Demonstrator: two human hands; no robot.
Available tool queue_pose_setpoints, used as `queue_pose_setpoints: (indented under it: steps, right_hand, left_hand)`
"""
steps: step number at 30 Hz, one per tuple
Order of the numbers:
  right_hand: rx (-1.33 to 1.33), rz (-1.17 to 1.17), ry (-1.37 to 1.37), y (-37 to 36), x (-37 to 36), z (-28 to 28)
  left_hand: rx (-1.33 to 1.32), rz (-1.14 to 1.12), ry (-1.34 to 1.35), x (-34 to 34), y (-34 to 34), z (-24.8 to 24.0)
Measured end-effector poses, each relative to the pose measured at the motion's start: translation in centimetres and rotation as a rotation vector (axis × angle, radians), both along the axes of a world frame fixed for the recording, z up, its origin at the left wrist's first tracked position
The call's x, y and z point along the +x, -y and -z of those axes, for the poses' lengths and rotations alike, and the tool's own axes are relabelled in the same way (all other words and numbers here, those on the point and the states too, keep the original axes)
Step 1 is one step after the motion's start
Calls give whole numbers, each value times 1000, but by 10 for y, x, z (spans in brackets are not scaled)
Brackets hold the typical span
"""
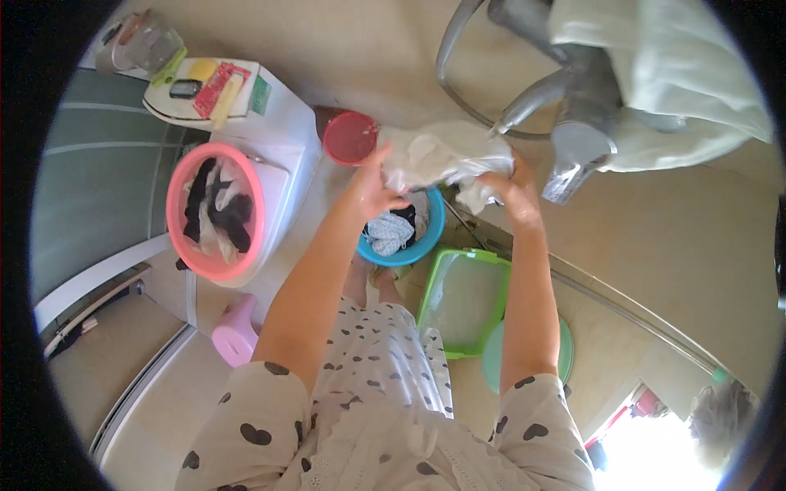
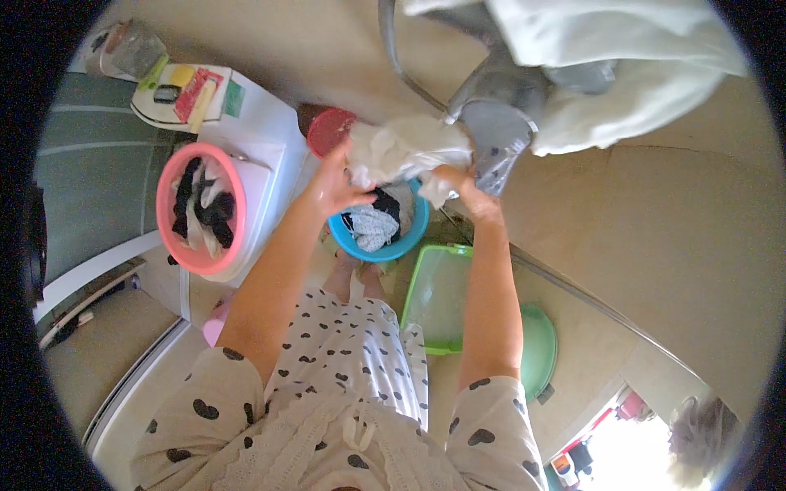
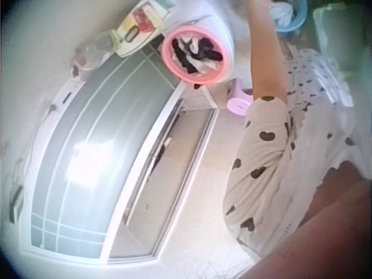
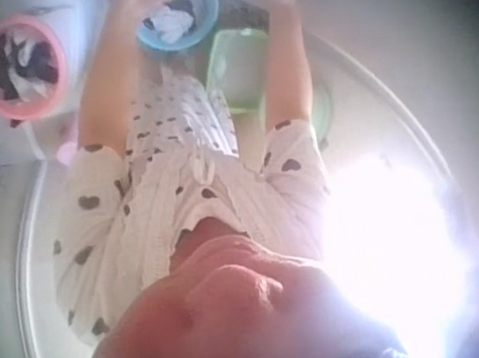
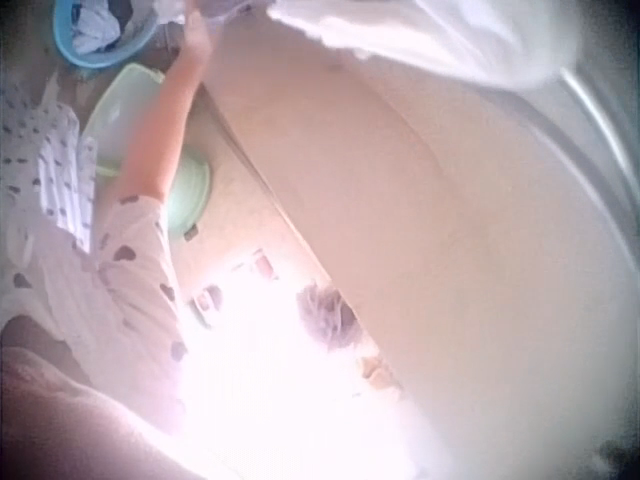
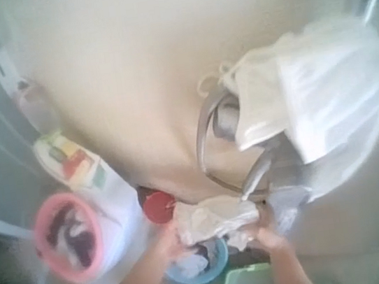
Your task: The person washes, rinses, and wrings out clothes by hand under running water, hangs garments onto a shower pipe, and empties a basin before rinsing more clothing.
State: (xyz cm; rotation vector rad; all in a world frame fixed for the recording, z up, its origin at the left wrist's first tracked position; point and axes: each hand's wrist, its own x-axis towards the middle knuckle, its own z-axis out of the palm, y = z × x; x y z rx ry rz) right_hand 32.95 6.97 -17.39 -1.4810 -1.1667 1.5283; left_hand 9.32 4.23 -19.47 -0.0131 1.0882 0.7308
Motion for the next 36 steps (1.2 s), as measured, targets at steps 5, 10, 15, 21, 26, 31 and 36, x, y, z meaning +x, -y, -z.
queue_pose_setpoints:
  steps: [5,10,15,21,26,31,36]
  right_hand:
    - [37,10,338,-1,-56,-46]
    - [151,-269,500,9,-65,-68]
    - [572,-358,536,43,-89,-124]
    - [439,-385,614,64,-67,-210]
    - [545,-271,415,66,-41,-292]
    - [718,49,320,52,-22,-355]
    - [1182,467,904,3,-23,-344]
  left_hand:
    - [451,412,-910,-13,41,0]
    - [1009,598,-1219,4,25,-55]
    - [1225,575,-1352,-23,11,-33]
    - [1204,580,-902,-58,0,-84]
    - [1177,574,-657,-84,7,-228]
    - [1497,407,-480,-44,-30,-349]
    - [1666,44,-1286,-4,-90,-352]
